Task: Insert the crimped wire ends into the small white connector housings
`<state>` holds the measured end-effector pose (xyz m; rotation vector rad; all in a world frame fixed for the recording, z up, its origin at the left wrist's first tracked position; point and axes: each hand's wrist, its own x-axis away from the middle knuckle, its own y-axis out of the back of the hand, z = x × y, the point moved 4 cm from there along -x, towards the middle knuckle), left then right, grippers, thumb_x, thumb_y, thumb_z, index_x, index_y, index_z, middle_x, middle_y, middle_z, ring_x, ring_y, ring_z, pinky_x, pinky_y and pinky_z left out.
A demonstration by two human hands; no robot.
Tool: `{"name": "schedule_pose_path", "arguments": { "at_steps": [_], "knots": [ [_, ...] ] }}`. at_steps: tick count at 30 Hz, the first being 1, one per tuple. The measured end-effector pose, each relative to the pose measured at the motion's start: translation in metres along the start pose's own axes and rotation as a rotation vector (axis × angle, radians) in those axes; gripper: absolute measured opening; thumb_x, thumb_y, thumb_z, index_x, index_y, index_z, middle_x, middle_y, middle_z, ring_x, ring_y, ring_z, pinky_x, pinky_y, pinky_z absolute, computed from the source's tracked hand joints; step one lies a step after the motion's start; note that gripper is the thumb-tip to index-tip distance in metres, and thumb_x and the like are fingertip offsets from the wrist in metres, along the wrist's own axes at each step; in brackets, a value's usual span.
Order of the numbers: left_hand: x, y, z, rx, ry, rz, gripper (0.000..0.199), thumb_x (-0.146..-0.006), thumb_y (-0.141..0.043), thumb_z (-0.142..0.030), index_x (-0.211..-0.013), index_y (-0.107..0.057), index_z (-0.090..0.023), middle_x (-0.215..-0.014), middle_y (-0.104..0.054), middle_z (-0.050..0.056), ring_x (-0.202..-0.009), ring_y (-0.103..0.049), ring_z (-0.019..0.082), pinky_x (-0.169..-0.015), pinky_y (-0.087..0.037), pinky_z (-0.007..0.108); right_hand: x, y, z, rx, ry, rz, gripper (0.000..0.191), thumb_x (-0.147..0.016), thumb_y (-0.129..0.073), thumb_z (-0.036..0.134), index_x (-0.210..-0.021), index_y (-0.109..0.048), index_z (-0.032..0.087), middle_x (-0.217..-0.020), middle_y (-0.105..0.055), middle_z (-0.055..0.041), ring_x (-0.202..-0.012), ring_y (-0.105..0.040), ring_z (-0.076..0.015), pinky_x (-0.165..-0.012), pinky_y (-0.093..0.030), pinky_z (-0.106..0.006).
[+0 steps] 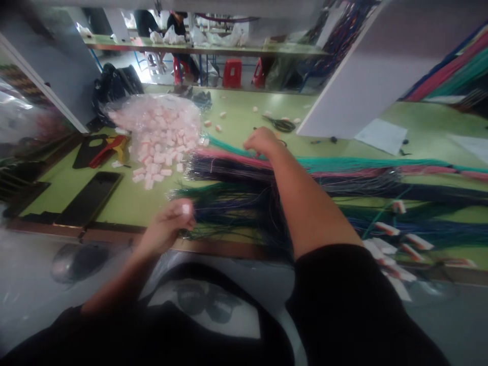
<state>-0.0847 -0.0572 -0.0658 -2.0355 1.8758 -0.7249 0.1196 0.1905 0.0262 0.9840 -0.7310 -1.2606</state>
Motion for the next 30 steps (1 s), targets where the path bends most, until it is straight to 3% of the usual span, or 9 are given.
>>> {"name": "schedule_pose_path", "arguments": {
  "at_steps": [3,5,10,15,22,26,30],
  "knots": [
    [0.0,-0.001,-0.001,0.005,0.0,-0.001,0.039,-0.056,-0.086,-0.019,-0.089,-0.066,-0.016,-0.063,-0.068,-0.003,-0.054,-0.063,0.011,-0.051,-0.053,0.022,0.006,0.003,-0.003,-0.137,-0.118,-0.03,0.019,-0.075,-0.064,0.021,-0.087,-0.073,0.011,-0.075,-0.069,-0.0101,-0.059,-0.058,-0.0167,-0.059,-0.049,-0.032],
    [0.0,-0.001,-0.001,0.008,-0.001,-0.003,0.039,-0.055,-0.086,-0.019,-0.089,-0.066,-0.016,-0.063,-0.068,-0.003,-0.054,-0.063,0.011,-0.05,-0.053,0.021,0.011,0.005,-0.001,-0.189,-0.106,-0.044,0.022,-0.08,-0.058,0.023,-0.093,-0.073,0.012,-0.083,-0.072,-0.01,-0.057,-0.054,-0.013,-0.057,-0.047,-0.03],
    [0.0,-0.001,0.0,0.0,-0.008,0.007,0.039,-0.056,-0.086,-0.02,-0.089,-0.066,-0.016,-0.062,-0.067,-0.003,-0.054,-0.063,0.011,-0.05,-0.053,0.021,0.032,0.007,0.011,-0.219,0.102,0.212,0.025,-0.082,-0.063,0.036,-0.095,-0.076,0.019,-0.086,-0.073,-0.0049,-0.065,-0.056,-0.0124,-0.058,-0.041,-0.027],
    [0.0,0.0,0.0,0.01,-0.013,0.007,0.041,-0.054,-0.087,-0.021,-0.088,-0.067,-0.015,-0.063,-0.068,-0.003,-0.053,-0.063,0.01,-0.05,-0.053,0.02,0.055,0.019,0.023,-0.236,0.14,0.305,0.023,-0.08,-0.063,0.036,-0.092,-0.076,0.022,-0.083,-0.073,-0.0026,-0.062,-0.052,-0.0104,-0.057,-0.038,-0.026],
    [0.0,-0.002,-0.003,-0.029,-0.034,0.004,0.04,-0.055,-0.086,-0.022,-0.089,-0.065,-0.015,-0.062,-0.067,-0.004,-0.053,-0.063,0.01,-0.051,-0.053,0.021,0.084,-0.005,0.055,-0.368,0.358,0.561,0.029,-0.069,-0.069,0.047,-0.086,-0.075,0.025,-0.072,-0.071,0.0017,-0.055,-0.046,-0.0098,-0.055,-0.034,-0.028],
    [0.002,-0.005,-0.007,-0.121,-0.054,0.039,0.034,-0.062,-0.081,-0.021,-0.091,-0.065,-0.016,-0.063,-0.066,-0.004,-0.056,-0.064,0.01,-0.053,-0.054,0.021,0.105,-0.017,0.071,-0.355,0.471,0.572,0.023,-0.07,-0.067,0.045,-0.079,-0.074,0.026,-0.074,-0.072,0.0021,-0.07,-0.059,-0.0148,-0.069,-0.041,-0.031],
    [0.006,-0.01,-0.014,-0.274,-0.088,0.129,0.03,-0.07,-0.074,-0.02,-0.098,-0.064,-0.017,-0.063,-0.064,-0.004,-0.058,-0.064,0.011,-0.05,-0.051,0.02,0.121,-0.025,0.074,-0.405,0.447,0.565,0.019,-0.071,-0.064,0.041,-0.08,-0.07,0.025,-0.069,-0.07,0.0024,-0.07,-0.061,-0.0149,-0.07,-0.043,-0.03]
  ]
}}
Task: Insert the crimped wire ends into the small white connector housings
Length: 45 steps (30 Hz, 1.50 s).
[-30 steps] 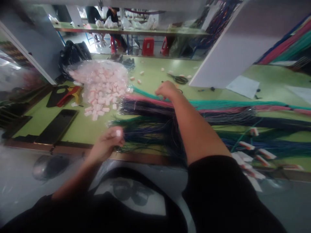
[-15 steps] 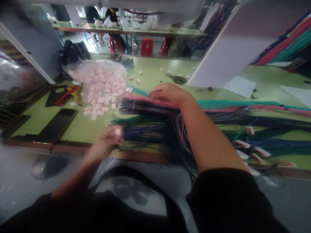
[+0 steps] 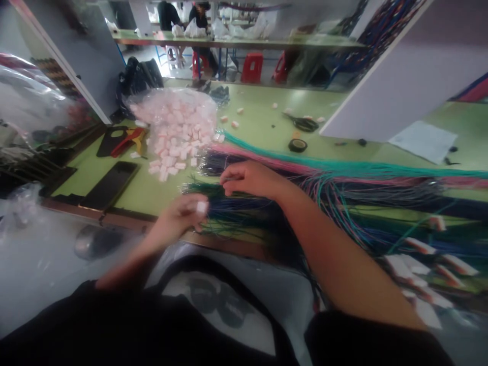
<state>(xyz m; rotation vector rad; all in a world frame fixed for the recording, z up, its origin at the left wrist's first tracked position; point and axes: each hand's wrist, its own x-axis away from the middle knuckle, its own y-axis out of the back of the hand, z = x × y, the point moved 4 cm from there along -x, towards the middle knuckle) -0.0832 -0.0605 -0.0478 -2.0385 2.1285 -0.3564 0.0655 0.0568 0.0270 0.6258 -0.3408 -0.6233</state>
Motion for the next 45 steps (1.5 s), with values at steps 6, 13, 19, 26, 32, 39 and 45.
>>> {"name": "schedule_pose_path", "arguments": {
  "at_steps": [6,13,19,26,32,39,45],
  "knots": [
    [-0.01,0.0,-0.003,0.044,-0.027,0.038,0.031,-0.072,-0.071,-0.018,-0.101,-0.062,-0.016,-0.064,-0.065,-0.005,-0.055,-0.063,0.009,-0.047,-0.048,0.018,0.013,-0.015,0.005,0.011,0.074,-0.178,0.019,-0.073,-0.062,0.04,-0.071,-0.068,0.021,-0.066,-0.066,0.0016,-0.061,-0.055,-0.012,-0.062,-0.04,-0.028],
    [-0.023,0.003,0.008,0.232,0.0,0.042,0.04,-0.064,-0.08,-0.021,-0.098,-0.061,-0.014,-0.063,-0.066,-0.005,-0.053,-0.064,0.009,-0.048,-0.05,0.018,0.013,-0.043,0.009,0.073,0.044,-0.367,0.015,-0.072,-0.057,0.03,-0.071,-0.069,0.02,-0.071,-0.069,-0.0003,-0.064,-0.056,-0.0132,-0.062,-0.038,-0.026],
    [-0.022,0.005,0.009,0.276,0.033,0.038,0.04,-0.063,-0.083,-0.022,-0.096,-0.063,-0.015,-0.063,-0.066,-0.005,-0.053,-0.064,0.009,-0.048,-0.05,0.017,0.016,-0.045,0.009,-0.002,0.05,-0.458,0.017,-0.071,-0.056,0.031,-0.07,-0.068,0.019,-0.066,-0.066,-0.0008,-0.061,-0.054,-0.0129,-0.06,-0.038,-0.026],
    [-0.021,0.005,0.008,0.29,0.035,0.037,0.038,-0.063,-0.081,-0.02,-0.097,-0.063,-0.015,-0.062,-0.065,-0.005,-0.053,-0.064,0.008,-0.047,-0.049,0.017,0.022,-0.044,0.004,0.079,-0.037,-0.519,0.011,-0.065,-0.056,0.029,-0.061,-0.062,0.02,-0.055,-0.056,0.0014,-0.054,-0.046,-0.0114,-0.056,-0.033,-0.026],
    [-0.021,0.007,0.01,0.205,-0.006,0.017,0.04,-0.066,-0.08,-0.025,-0.1,-0.062,-0.014,-0.063,-0.065,-0.004,-0.054,-0.063,0.009,-0.049,-0.049,0.018,0.023,-0.047,0.006,0.138,-0.065,-0.544,0.01,-0.062,-0.056,0.029,-0.06,-0.061,0.02,-0.051,-0.053,0.003,-0.051,-0.044,-0.0107,-0.056,-0.032,-0.025],
    [-0.02,0.006,0.011,0.087,-0.041,-0.049,0.04,-0.067,-0.077,-0.026,-0.104,-0.065,-0.014,-0.065,-0.067,-0.003,-0.053,-0.063,0.01,-0.051,-0.052,0.022,0.025,-0.053,0.01,0.24,-0.007,-0.608,0.008,-0.065,-0.056,0.026,-0.061,-0.061,0.022,-0.054,-0.058,0.002,-0.053,-0.049,-0.012,-0.056,-0.034,-0.025],
    [-0.02,0.006,0.011,0.066,-0.031,-0.078,0.041,-0.065,-0.078,-0.025,-0.103,-0.068,-0.015,-0.065,-0.068,-0.003,-0.051,-0.062,0.009,-0.05,-0.052,0.022,0.025,-0.058,0.005,0.237,0.061,-0.6,0.008,-0.067,-0.054,0.025,-0.061,-0.058,0.023,-0.056,-0.06,0.002,-0.053,-0.049,-0.0119,-0.057,-0.035,-0.025]
  ]
}}
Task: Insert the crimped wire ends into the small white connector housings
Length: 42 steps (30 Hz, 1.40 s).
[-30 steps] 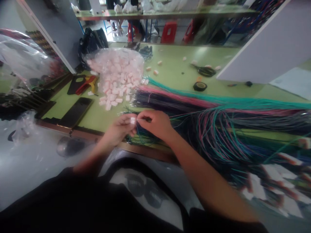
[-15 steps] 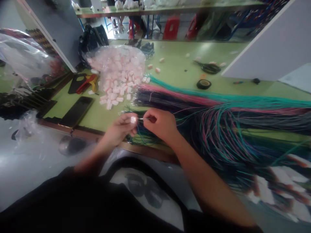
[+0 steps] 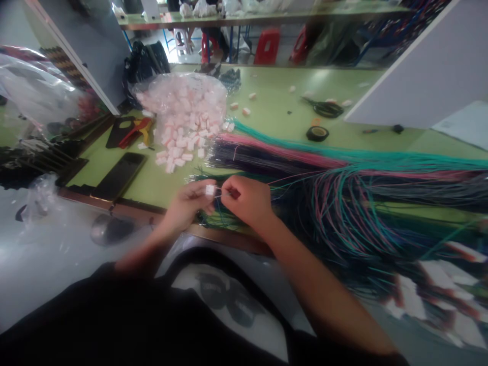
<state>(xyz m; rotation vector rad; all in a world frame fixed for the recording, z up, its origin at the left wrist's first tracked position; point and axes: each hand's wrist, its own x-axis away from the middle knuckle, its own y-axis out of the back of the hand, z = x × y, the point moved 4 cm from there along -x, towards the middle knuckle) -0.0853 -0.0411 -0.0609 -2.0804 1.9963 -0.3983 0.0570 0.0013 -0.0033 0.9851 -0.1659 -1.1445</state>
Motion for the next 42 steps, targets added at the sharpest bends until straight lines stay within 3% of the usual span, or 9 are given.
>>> {"name": "schedule_pose_path", "arguments": {
  "at_steps": [19,22,26,33,36,42],
  "knots": [
    [0.001,-0.003,0.001,0.006,0.05,0.041,0.033,-0.063,-0.079,-0.019,-0.095,-0.071,-0.015,-0.065,-0.07,-0.002,-0.049,-0.062,0.009,-0.05,-0.053,0.022,0.002,-0.011,-0.006,0.017,-0.02,0.056,0.01,-0.07,-0.054,0.024,-0.063,-0.062,0.022,-0.057,-0.061,0.0015,-0.055,-0.05,-0.0124,-0.057,-0.031,-0.026],
    [-0.002,-0.002,0.003,0.067,0.078,0.041,0.037,-0.061,-0.082,-0.023,-0.095,-0.071,-0.015,-0.064,-0.07,-0.002,-0.05,-0.062,0.009,-0.05,-0.053,0.021,-0.003,-0.006,-0.01,-0.18,-0.042,0.165,0.013,-0.075,-0.056,0.03,-0.073,-0.066,0.021,-0.069,-0.067,0.0002,-0.06,-0.053,-0.0126,-0.059,-0.036,-0.026],
    [-0.004,0.0,0.005,0.145,0.098,0.055,0.041,-0.06,-0.085,-0.024,-0.097,-0.069,-0.015,-0.068,-0.07,-0.002,-0.054,-0.064,0.009,-0.052,-0.054,0.02,-0.01,0.01,-0.014,-0.469,-0.037,0.258,0.023,-0.072,-0.068,0.036,-0.087,-0.069,0.02,-0.089,-0.068,-0.0007,-0.056,-0.044,-0.0079,-0.055,-0.036,-0.025],
    [-0.003,-0.002,0.004,0.188,0.118,0.099,0.039,-0.06,-0.085,-0.022,-0.095,-0.068,-0.016,-0.07,-0.07,-0.003,-0.056,-0.065,0.009,-0.054,-0.054,0.019,-0.01,0.018,-0.019,-0.76,-0.09,0.299,0.033,-0.066,-0.077,0.038,-0.089,-0.064,0.02,-0.07,-0.063,0.001,-0.063,-0.055,-0.0115,-0.059,-0.042,-0.025],
    [-0.003,-0.003,0.004,0.192,0.122,0.104,0.038,-0.06,-0.085,-0.021,-0.094,-0.068,-0.017,-0.07,-0.07,-0.003,-0.056,-0.065,0.009,-0.055,-0.054,0.019,-0.01,0.02,-0.019,-0.706,-0.097,0.284,0.024,-0.071,-0.071,0.039,-0.082,-0.064,0.02,-0.068,-0.064,0.0005,-0.059,-0.052,-0.0106,-0.056,-0.04,-0.025],
    [-0.003,-0.001,0.005,0.178,0.112,0.102,0.033,-0.064,-0.081,-0.016,-0.094,-0.068,-0.017,-0.072,-0.069,-0.003,-0.059,-0.065,0.009,-0.057,-0.055,0.021,-0.01,0.021,-0.011,-0.277,-0.003,0.216,0.014,-0.077,-0.057,0.031,-0.073,-0.065,0.02,-0.067,-0.065,0.0,-0.06,-0.053,-0.0121,-0.058,-0.039,-0.025]
  ]
}}
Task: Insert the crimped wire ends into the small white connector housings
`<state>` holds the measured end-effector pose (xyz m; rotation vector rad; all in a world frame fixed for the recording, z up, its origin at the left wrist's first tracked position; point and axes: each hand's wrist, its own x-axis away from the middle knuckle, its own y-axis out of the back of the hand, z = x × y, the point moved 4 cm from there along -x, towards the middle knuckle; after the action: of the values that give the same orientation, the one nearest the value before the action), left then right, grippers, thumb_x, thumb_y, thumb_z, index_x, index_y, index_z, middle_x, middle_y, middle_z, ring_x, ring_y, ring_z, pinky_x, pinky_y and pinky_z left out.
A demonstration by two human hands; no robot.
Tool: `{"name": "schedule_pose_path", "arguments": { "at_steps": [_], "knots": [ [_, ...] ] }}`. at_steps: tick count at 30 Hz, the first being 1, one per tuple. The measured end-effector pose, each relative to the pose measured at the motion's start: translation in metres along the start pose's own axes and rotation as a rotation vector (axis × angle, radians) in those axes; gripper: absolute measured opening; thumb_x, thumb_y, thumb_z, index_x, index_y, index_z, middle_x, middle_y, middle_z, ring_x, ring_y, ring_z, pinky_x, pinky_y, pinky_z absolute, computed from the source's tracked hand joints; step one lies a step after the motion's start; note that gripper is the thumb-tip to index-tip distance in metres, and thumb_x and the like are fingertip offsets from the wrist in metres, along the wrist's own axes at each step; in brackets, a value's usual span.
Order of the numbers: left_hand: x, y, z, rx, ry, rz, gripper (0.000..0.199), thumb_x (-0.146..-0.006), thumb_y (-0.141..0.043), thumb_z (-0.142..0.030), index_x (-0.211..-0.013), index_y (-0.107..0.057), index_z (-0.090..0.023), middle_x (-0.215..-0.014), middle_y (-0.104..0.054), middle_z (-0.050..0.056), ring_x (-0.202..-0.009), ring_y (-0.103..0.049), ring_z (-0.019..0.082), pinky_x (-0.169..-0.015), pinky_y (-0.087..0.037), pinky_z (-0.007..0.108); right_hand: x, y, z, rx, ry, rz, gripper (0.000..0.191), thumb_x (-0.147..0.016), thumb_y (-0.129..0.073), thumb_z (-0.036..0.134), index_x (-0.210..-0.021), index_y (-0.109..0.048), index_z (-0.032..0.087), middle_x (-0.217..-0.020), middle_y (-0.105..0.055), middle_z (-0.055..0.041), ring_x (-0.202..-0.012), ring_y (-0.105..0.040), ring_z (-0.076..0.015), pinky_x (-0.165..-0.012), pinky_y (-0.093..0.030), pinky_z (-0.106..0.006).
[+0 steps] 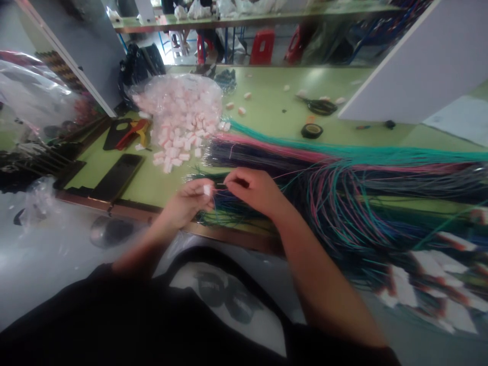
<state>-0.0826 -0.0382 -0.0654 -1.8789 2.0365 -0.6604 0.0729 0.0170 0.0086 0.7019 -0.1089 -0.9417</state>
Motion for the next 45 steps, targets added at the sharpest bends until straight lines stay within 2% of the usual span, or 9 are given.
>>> {"name": "schedule_pose_path", "arguments": {
  "at_steps": [8,17,22,26,30,36,40,45],
  "knots": [
    [0.0,0.0,-0.001,-0.001,-0.011,0.01,0.033,-0.064,-0.08,-0.016,-0.094,-0.068,-0.017,-0.07,-0.068,-0.003,-0.058,-0.065,0.009,-0.056,-0.054,0.02,0.002,-0.012,0.015,0.283,0.124,-0.021,0.011,-0.073,-0.051,0.017,-0.064,-0.055,0.022,-0.063,-0.059,0.0008,-0.061,-0.051,-0.0125,-0.061,-0.035,-0.025],
    [0.0,0.0,0.0,-0.041,-0.045,-0.002,0.035,-0.064,-0.08,-0.02,-0.098,-0.068,-0.016,-0.073,-0.071,-0.001,-0.058,-0.065,0.01,-0.055,-0.054,0.022,0.003,-0.023,0.018,0.529,0.07,-0.037,0.016,-0.077,-0.047,0.015,-0.063,-0.051,0.021,-0.068,-0.059,-0.004,-0.07,-0.052,-0.0171,-0.064,-0.034,-0.029],
    [0.002,-0.002,-0.001,-0.109,-0.14,-0.03,0.033,-0.065,-0.078,-0.022,-0.097,-0.068,-0.018,-0.072,-0.071,-0.002,-0.058,-0.065,0.011,-0.055,-0.055,0.022,0.004,-0.024,0.017,0.527,0.005,-0.017,0.013,-0.077,-0.05,0.017,-0.066,-0.056,0.02,-0.063,-0.058,-0.0007,-0.06,-0.048,-0.0136,-0.059,-0.03,-0.027],
    [0.007,-0.008,-0.009,-0.225,-0.185,-0.038,0.027,-0.069,-0.072,-0.016,-0.096,-0.07,-0.019,-0.069,-0.07,-0.002,-0.06,-0.065,0.012,-0.058,-0.056,0.024,0.002,-0.028,0.019,0.574,-0.016,0.004,0.016,-0.078,-0.049,0.017,-0.065,-0.058,0.019,-0.061,-0.058,-0.001,-0.059,-0.048,-0.0135,-0.059,-0.029,-0.027],
    [0.012,-0.012,-0.015,-0.314,-0.166,-0.062,0.022,-0.069,-0.069,-0.01,-0.089,-0.071,-0.019,-0.066,-0.069,-0.003,-0.06,-0.065,0.012,-0.061,-0.056,0.025,0.004,-0.03,0.017,0.582,-0.024,-0.018,0.018,-0.079,-0.049,0.017,-0.064,-0.059,0.019,-0.062,-0.06,-0.0024,-0.061,-0.05,-0.0145,-0.058,-0.027,-0.027],
    [0.009,-0.011,-0.008,-0.187,-0.114,-0.112,0.026,-0.063,-0.07,-0.013,-0.089,-0.072,-0.019,-0.066,-0.071,-0.003,-0.057,-0.065,0.012,-0.057,-0.056,0.025,0.008,-0.021,0.007,0.302,0.018,-0.032,0.013,-0.078,-0.052,0.021,-0.069,-0.061,0.02,-0.063,-0.062,0.001,-0.056,-0.051,-0.0117,-0.058,-0.033,-0.024],
    [0.009,-0.012,-0.009,-0.203,-0.112,-0.123,0.028,-0.062,-0.07,-0.011,-0.088,-0.072,-0.018,-0.064,-0.07,-0.003,-0.055,-0.065,0.012,-0.057,-0.056,0.024,0.008,-0.025,0.006,0.348,0.032,-0.054,0.014,-0.077,-0.051,0.02,-0.065,-0.058,0.02,-0.06,-0.06,0.0003,-0.055,-0.049,-0.0117,-0.058,-0.033,-0.024],
    [0.011,-0.013,-0.011,-0.35,-0.123,-0.111,0.025,-0.065,-0.066,-0.007,-0.087,-0.073,-0.018,-0.06,-0.067,-0.004,-0.051,-0.064,0.011,-0.055,-0.056,0.024,0.011,-0.032,0.001,0.37,-0.011,-0.059,0.017,-0.079,-0.05,0.021,-0.066,-0.061,0.02,-0.063,-0.063,-0.0016,-0.058,-0.052,-0.0132,-0.06,-0.035,-0.025]
  ]
}}
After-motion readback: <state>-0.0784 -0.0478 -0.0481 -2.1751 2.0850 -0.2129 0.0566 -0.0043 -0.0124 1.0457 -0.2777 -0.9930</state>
